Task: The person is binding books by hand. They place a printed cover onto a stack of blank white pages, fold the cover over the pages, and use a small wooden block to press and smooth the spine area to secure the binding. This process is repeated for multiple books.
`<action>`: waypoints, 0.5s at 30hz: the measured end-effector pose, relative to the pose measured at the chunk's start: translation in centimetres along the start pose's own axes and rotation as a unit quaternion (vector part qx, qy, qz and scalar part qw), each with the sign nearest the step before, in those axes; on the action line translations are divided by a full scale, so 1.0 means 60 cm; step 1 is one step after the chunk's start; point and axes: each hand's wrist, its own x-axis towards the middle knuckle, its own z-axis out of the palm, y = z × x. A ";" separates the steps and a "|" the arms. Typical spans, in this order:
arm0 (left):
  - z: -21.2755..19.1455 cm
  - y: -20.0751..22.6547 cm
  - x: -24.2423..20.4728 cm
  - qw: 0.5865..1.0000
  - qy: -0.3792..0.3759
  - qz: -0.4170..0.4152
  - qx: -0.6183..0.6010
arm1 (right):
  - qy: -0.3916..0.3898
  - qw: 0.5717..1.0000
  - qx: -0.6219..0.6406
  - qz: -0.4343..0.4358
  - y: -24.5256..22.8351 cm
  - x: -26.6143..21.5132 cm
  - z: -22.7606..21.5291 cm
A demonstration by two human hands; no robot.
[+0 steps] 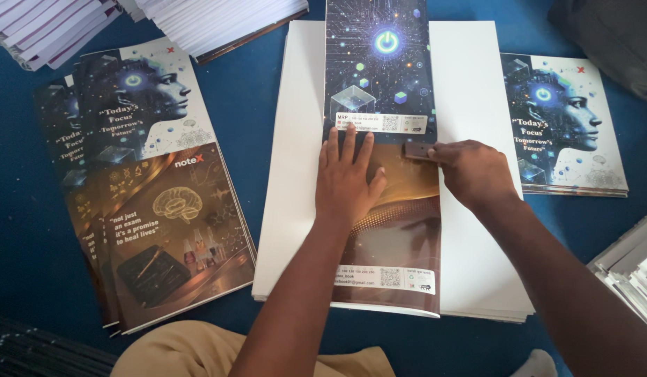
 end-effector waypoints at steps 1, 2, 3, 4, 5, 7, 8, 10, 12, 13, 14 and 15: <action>0.000 0.000 0.001 1.000 -0.002 0.000 0.000 | 0.007 1.000 0.002 0.001 0.003 0.001 0.003; 0.000 -0.001 0.002 1.000 -0.005 0.000 0.000 | 0.014 1.000 0.005 0.002 0.005 0.003 0.006; 0.000 0.000 0.003 1.000 -0.008 0.000 0.000 | 0.022 1.000 0.008 0.003 0.007 0.006 0.008; -0.001 0.000 0.002 1.000 -0.008 -0.001 0.001 | 0.005 1.000 -0.005 0.016 0.008 0.010 0.010; -0.002 0.001 0.001 1.000 -0.008 -0.002 0.001 | -0.012 0.999 -0.019 0.029 0.011 0.016 0.010; -0.004 0.001 0.000 1.000 -0.008 -0.004 0.003 | -0.021 0.999 -0.024 0.039 0.013 0.026 0.010; -0.005 0.002 0.001 1.000 -0.009 -0.005 0.004 | -0.014 0.999 -0.016 0.036 0.016 0.031 0.009; -0.005 0.003 0.001 1.000 -0.010 -0.005 0.005 | -0.010 0.999 -0.007 0.035 0.019 0.040 0.008; -0.006 0.002 0.001 1.000 -0.009 -0.003 0.002 | -0.017 0.999 -0.007 0.039 0.021 0.048 0.007; -0.006 0.003 0.001 1.000 -0.012 -0.003 0.001 | -0.022 0.999 -0.009 0.045 0.022 0.051 0.007; -0.005 0.002 0.002 1.000 -0.014 -0.004 0.002 | -0.026 0.998 -0.010 0.050 0.022 0.053 0.008; -0.005 0.002 0.002 1.000 -0.017 -0.004 0.002 | -0.030 0.998 -0.011 0.055 0.022 0.055 0.008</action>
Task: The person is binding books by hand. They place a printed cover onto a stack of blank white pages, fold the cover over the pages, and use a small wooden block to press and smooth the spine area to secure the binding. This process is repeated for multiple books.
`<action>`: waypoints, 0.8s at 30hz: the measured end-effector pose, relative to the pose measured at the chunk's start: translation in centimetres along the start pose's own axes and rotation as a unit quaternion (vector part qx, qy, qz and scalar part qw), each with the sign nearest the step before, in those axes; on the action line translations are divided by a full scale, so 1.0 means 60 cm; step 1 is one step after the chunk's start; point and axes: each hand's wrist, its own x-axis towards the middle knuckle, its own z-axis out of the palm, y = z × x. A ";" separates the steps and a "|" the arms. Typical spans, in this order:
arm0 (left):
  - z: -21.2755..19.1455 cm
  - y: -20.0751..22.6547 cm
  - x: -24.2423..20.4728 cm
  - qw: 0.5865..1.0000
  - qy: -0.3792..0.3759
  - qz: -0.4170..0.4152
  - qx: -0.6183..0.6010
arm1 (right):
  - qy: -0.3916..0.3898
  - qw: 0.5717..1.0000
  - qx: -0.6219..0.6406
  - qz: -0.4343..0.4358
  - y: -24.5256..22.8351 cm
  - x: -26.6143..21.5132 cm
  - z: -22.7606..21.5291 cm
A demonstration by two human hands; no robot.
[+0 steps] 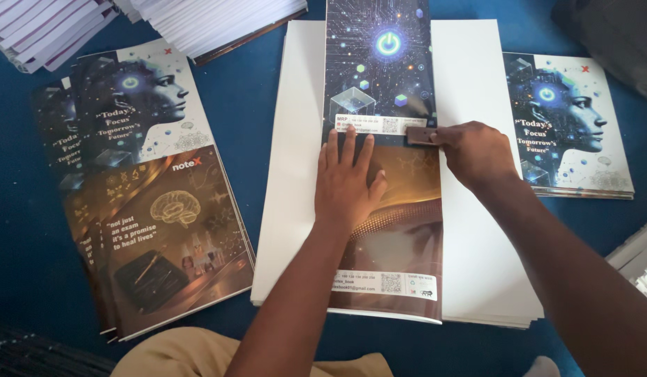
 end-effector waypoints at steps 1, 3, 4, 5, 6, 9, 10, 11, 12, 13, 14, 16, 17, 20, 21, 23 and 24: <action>0.000 -0.001 0.000 1.000 0.001 0.002 0.000 | 0.008 1.000 0.004 -0.005 0.001 0.002 0.001; 0.000 -0.001 -0.002 1.000 0.003 0.005 -0.001 | 0.024 1.000 0.013 -0.015 0.005 0.005 0.004; 0.000 -0.002 -0.001 1.000 0.002 0.004 -0.001 | 0.028 0.999 0.019 -0.015 0.006 0.008 0.006; 0.001 -0.002 0.000 1.000 -0.001 0.003 -0.002 | 0.032 0.999 0.025 -0.014 0.009 0.010 0.008; 0.001 -0.002 0.001 1.000 -0.003 0.002 -0.003 | 0.035 0.999 0.031 -0.013 0.012 0.014 0.010; 0.002 -0.002 0.000 1.000 -0.006 0.005 0.007 | 0.060 0.997 0.034 -0.033 0.017 0.024 0.017; 0.001 -0.002 0.000 1.000 -0.006 0.003 0.004 | 0.052 0.998 0.038 -0.023 0.018 0.028 0.018; 0.001 -0.001 0.000 1.000 -0.005 0.003 0.000 | 0.044 0.998 0.041 -0.013 0.020 0.034 0.018; 0.000 -0.001 0.001 1.000 -0.005 0.002 -0.003 | 0.036 0.998 0.044 -0.002 0.021 0.039 0.019; 0.000 -0.001 0.001 1.000 -0.007 0.002 -0.002 | 0.034 0.999 0.039 -0.002 0.023 0.044 0.020; -0.001 -0.001 0.000 1.000 -0.009 0.002 -0.002 | 0.031 0.999 0.035 -0.001 0.025 0.049 0.020; -0.002 -0.001 0.002 1.000 -0.014 0.002 0.000 | 0.030 0.999 0.029 -0.002 0.032 0.059 0.023; -0.003 -0.001 0.003 1.000 -0.018 0.002 0.001 | 0.031 0.999 0.027 -0.005 0.034 0.065 0.025; -0.005 0.000 0.000 1.000 -0.026 -0.002 0.005 | 0.025 1.000 0.012 -0.002 0.042 0.081 0.030; -0.006 0.000 -0.001 1.000 -0.028 -0.003 0.007 | 0.021 1.000 0.006 0.001 0.042 0.086 0.030; -0.005 0.001 0.002 1.000 -0.030 -0.003 0.002 | 0.004 1.000 0.017 0.022 0.043 0.098 0.029; -0.005 0.001 0.003 1.000 -0.031 -0.003 0.000 | -0.005 0.999 0.022 0.032 0.043 0.103 0.027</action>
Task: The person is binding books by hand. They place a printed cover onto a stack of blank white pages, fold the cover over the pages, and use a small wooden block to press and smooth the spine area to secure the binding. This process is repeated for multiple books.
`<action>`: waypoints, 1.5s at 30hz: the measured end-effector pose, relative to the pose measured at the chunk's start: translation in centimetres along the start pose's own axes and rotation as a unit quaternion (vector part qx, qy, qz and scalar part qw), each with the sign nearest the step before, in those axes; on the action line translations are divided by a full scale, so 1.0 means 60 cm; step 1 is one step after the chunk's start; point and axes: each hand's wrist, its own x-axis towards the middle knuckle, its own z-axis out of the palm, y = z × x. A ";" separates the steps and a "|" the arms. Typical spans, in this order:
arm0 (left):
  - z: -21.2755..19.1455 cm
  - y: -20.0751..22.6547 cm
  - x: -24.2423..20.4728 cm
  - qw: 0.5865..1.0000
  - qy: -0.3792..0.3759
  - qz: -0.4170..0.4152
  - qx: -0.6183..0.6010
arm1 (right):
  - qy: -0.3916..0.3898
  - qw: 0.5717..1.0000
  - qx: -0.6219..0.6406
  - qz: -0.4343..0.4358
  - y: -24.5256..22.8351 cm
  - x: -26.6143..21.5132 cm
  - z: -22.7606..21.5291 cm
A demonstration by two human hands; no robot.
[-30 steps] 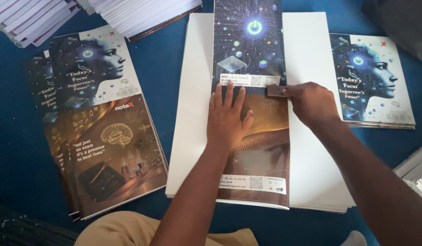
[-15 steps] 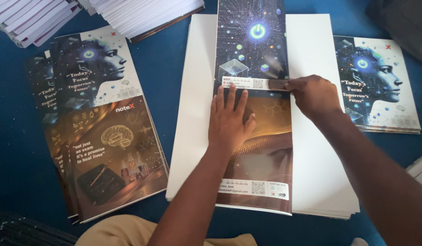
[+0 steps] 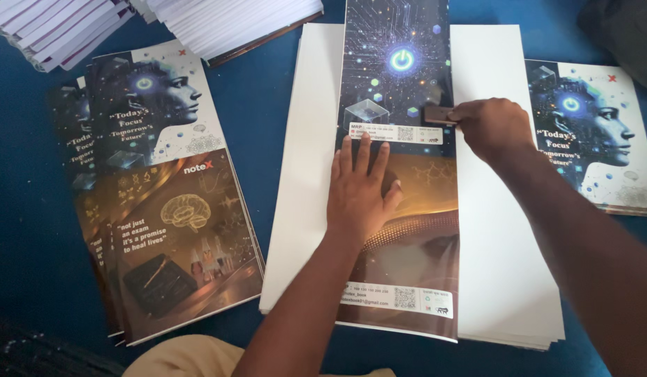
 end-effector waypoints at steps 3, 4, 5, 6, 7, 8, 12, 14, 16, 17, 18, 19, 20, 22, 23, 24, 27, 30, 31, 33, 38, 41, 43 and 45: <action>0.000 0.000 0.001 1.000 0.010 0.000 -0.014 | -0.012 1.000 -0.001 0.009 0.002 0.014 -0.005; -0.001 0.000 0.001 1.000 0.010 0.002 -0.013 | -0.010 1.000 -0.001 0.012 0.002 0.017 -0.004; -0.002 0.000 0.000 1.000 0.011 0.003 -0.012 | -0.007 1.000 -0.001 0.016 0.003 0.021 -0.002; -0.003 0.000 -0.001 1.000 0.013 0.005 -0.011 | -0.004 1.000 -0.002 0.019 0.004 0.024 -0.001; -0.004 0.000 -0.001 1.000 0.014 0.006 -0.011 | -0.003 1.000 -0.006 0.018 0.005 0.027 -0.001; -0.004 0.001 -0.001 1.000 0.015 0.007 -0.011 | -0.003 1.000 -0.011 0.017 0.006 0.030 -0.001; -0.005 0.001 -0.001 1.000 0.025 0.006 -0.018 | -0.021 0.999 -0.049 0.007 0.007 0.044 -0.001; -0.005 0.001 -0.001 0.999 0.029 0.007 -0.021 | -0.016 0.998 -0.057 0.003 0.008 0.050 -0.001; -0.006 0.000 -0.001 0.999 0.031 0.008 -0.024 | -0.014 0.998 -0.065 0.001 0.008 0.058 0.001; -0.007 0.001 -0.001 0.999 0.032 0.008 -0.025 | -0.013 0.997 -0.070 0.001 0.009 0.063 0.002; -0.007 0.001 -0.001 0.999 0.033 0.009 -0.027 | -0.013 0.997 -0.074 0.000 0.010 0.068 0.002; -0.007 0.001 -0.002 0.999 0.033 0.008 -0.029 | -0.011 0.998 -0.059 0.010 0.011 0.072 0.003; -0.008 0.001 -0.002 0.999 0.033 0.007 -0.031 | -0.009 0.999 -0.044 0.021 0.012 0.076 0.003; -0.008 0.001 -0.002 0.999 0.033 0.007 -0.033 | -0.009 0.999 -0.028 0.035 0.012 0.082 0.004; -0.008 0.001 -0.002 0.999 0.033 0.007 -0.033 | -0.011 0.999 -0.027 0.039 0.011 0.085 0.003; -0.009 0.000 -0.001 0.999 0.033 0.008 -0.033 | -0.013 0.999 -0.026 0.043 0.010 0.089 0.002; -0.009 0.002 -0.001 0.999 0.032 0.005 -0.036 | -0.025 0.997 -0.036 0.064 0.007 0.099 0.001; -0.009 0.003 0.002 0.999 0.019 -0.001 -0.036 | -0.024 0.996 -0.057 0.065 0.009 0.111 0.005; -0.008 0.003 0.002 0.999 0.018 -0.002 -0.036 | -0.019 0.997 -0.049 0.062 0.012 0.113 0.006; -0.008 0.002 0.002 0.999 0.017 -0.003 -0.037 | -0.009 0.998 -0.032 0.055 0.017 0.117 0.009; -0.006 0.002 0.004 0.999 0.018 -0.003 -0.039 | -0.024 0.996 -0.039 0.076 0.019 0.136 0.011; -0.008 0.002 0.004 0.999 0.015 -0.005 -0.040 | -0.021 0.996 -0.038 0.083 0.022 0.148 0.012; -0.010 0.003 0.004 0.999 0.013 -0.005 -0.039 | -0.015 0.996 -0.035 0.080 0.027 0.155 0.014; -0.010 0.003 0.005 0.999 0.013 -0.004 -0.038 | -0.006 0.997 -0.030 0.072 0.031 0.160 0.018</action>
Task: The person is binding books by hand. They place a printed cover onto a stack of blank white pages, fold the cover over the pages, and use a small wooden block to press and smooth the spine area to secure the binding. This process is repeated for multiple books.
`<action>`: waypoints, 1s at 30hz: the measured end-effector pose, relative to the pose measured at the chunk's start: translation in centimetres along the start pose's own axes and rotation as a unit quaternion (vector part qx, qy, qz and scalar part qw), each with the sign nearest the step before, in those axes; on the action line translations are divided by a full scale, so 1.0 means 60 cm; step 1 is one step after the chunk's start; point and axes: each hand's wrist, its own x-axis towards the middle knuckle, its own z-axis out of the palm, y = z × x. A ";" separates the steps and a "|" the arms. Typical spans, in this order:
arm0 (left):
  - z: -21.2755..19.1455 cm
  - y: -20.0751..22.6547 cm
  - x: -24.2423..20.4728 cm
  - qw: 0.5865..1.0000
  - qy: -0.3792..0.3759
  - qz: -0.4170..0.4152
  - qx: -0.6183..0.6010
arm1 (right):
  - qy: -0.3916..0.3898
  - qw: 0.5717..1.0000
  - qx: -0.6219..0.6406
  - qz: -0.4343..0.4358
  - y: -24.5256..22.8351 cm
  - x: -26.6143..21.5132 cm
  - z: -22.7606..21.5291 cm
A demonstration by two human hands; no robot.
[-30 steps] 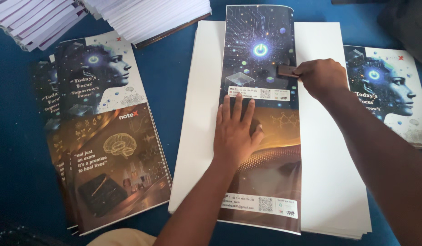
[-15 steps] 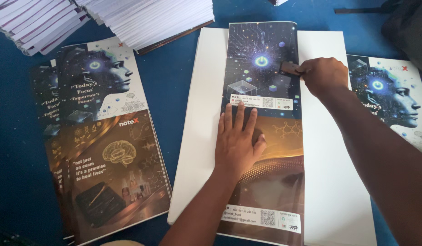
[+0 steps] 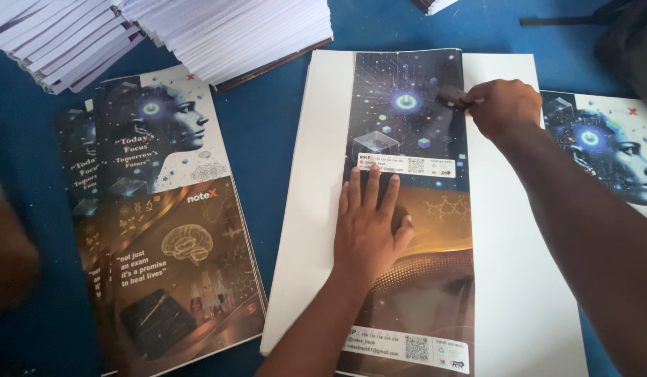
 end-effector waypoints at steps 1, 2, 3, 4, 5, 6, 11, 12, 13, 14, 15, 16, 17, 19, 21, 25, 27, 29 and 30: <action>0.000 0.000 0.000 1.000 0.000 0.001 -0.002 | 0.000 1.000 -0.004 0.001 0.001 0.004 0.002; -0.001 0.000 -0.001 1.000 0.001 0.001 -0.004 | 0.000 1.000 -0.007 0.003 0.002 0.009 0.003; -0.001 -0.001 -0.001 1.000 0.001 0.001 -0.006 | 0.000 1.000 -0.011 0.004 0.003 0.013 0.005; -0.002 -0.001 -0.002 1.000 0.001 0.001 -0.005 | 0.004 1.000 -0.010 0.001 0.003 0.015 0.007; -0.002 -0.001 -0.002 1.000 0.002 0.001 -0.004 | 0.009 1.000 -0.010 -0.003 0.004 0.017 0.009; -0.001 -0.001 -0.002 1.000 0.002 0.002 -0.003 | 0.013 1.000 -0.010 -0.006 0.006 0.020 0.010; -0.001 -0.001 0.000 1.000 -0.008 0.000 -0.003 | 0.010 1.000 -0.024 -0.002 0.008 0.033 0.015; -0.001 -0.001 0.001 1.000 -0.011 0.000 -0.003 | 0.009 1.000 -0.028 0.000 0.008 0.036 0.015; 0.000 -0.001 0.001 1.000 -0.013 -0.001 -0.003 | 0.005 0.999 -0.032 0.009 0.008 0.037 0.017; 0.000 -0.001 0.000 1.000 -0.014 -0.002 -0.003 | 0.002 0.999 -0.036 0.018 0.006 0.040 0.018; -0.001 -0.001 0.001 1.000 -0.015 -0.002 -0.002 | -0.002 0.999 -0.040 0.027 0.005 0.043 0.019; -0.001 -0.001 0.002 1.000 -0.021 -0.005 -0.004 | 0.003 0.999 -0.040 0.020 0.005 0.045 0.020; -0.001 0.000 0.002 1.000 -0.026 -0.008 -0.006 | 0.007 0.999 -0.039 0.013 0.007 0.047 0.020; -0.002 -0.001 0.003 0.999 -0.031 -0.010 -0.007 | 0.010 0.999 -0.044 0.006 0.008 0.052 0.022; -0.003 -0.001 0.003 1.000 -0.030 -0.007 -0.005 | 0.008 0.999 -0.053 0.004 0.010 0.058 0.023; -0.002 -0.001 0.002 1.000 -0.028 -0.010 -0.011 | 0.021 0.999 -0.043 -0.001 0.013 0.069 0.029; -0.002 -0.001 0.001 1.000 -0.022 -0.007 -0.012 | 0.027 0.999 -0.041 0.000 0.015 0.074 0.031; -0.001 -0.002 0.001 1.000 -0.020 -0.005 -0.010 | 0.030 0.998 -0.050 -0.001 0.017 0.080 0.034; 0.000 -0.002 0.001 1.000 -0.019 -0.005 -0.009 | 0.031 0.998 -0.054 -0.002 0.018 0.083 0.035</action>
